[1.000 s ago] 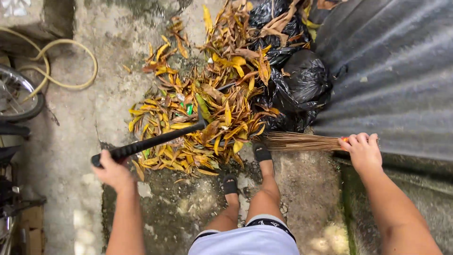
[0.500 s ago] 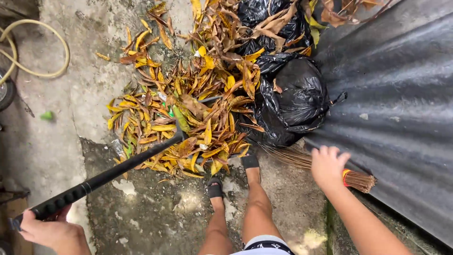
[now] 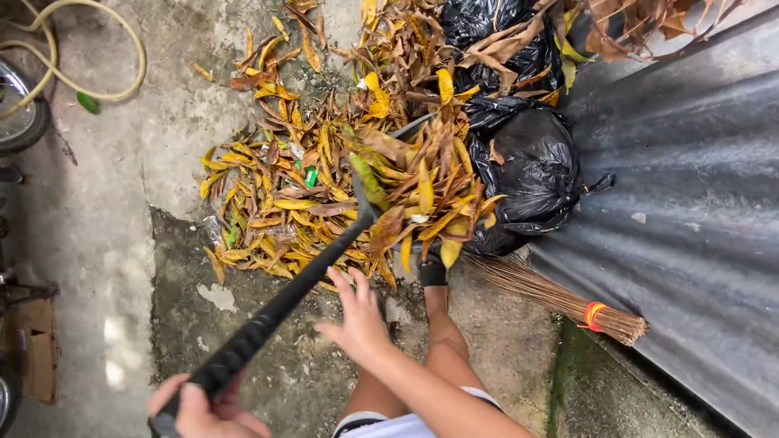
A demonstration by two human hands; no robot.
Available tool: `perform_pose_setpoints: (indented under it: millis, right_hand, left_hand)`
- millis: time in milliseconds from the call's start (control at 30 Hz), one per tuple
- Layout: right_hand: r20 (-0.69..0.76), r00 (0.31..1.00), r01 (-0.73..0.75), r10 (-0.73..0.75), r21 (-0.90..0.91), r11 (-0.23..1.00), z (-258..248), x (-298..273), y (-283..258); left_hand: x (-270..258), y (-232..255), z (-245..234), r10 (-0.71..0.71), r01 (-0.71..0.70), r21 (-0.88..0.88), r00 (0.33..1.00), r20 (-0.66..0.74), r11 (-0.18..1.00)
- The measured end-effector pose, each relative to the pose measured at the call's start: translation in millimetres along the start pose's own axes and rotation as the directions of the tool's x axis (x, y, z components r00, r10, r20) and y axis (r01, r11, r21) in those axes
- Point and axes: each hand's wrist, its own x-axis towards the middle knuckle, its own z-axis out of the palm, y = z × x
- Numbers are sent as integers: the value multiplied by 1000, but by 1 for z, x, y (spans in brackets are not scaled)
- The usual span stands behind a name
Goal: Sweeping dry leaves into a dustpan and putting them into a black trash bag.
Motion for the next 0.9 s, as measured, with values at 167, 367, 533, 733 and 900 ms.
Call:
perform_pose_setpoints:
  millis: [167, 367, 533, 733, 900]
  right_hand:
    - [-240, 971, -12, 5, -28, 1000, 52, -3, 3]
    - [-80, 993, 69, -89, -225, 972, 72, -13, -2]
    - [99, 988, 143, -118, -310, 940, 70, -47, -15]
    - [160, 945, 319, -284, -279, 906, 18, -78, 14]
    - [-497, 867, 181, -42, 234, 955, 18, -106, 69]
  left_hand:
    - [-43, 1, -24, -79, 82, -112, 996, 33, 990]
    - [-23, -23, -98, -40, 47, -90, 996, 78, 995]
    - [24, 45, -106, 242, -505, -7, 401, 883, 863]
    - [-44, 14, -79, 569, -514, -456, 77, 819, 726]
    - [-120, 65, 6, 729, -578, -536, 158, 666, 615]
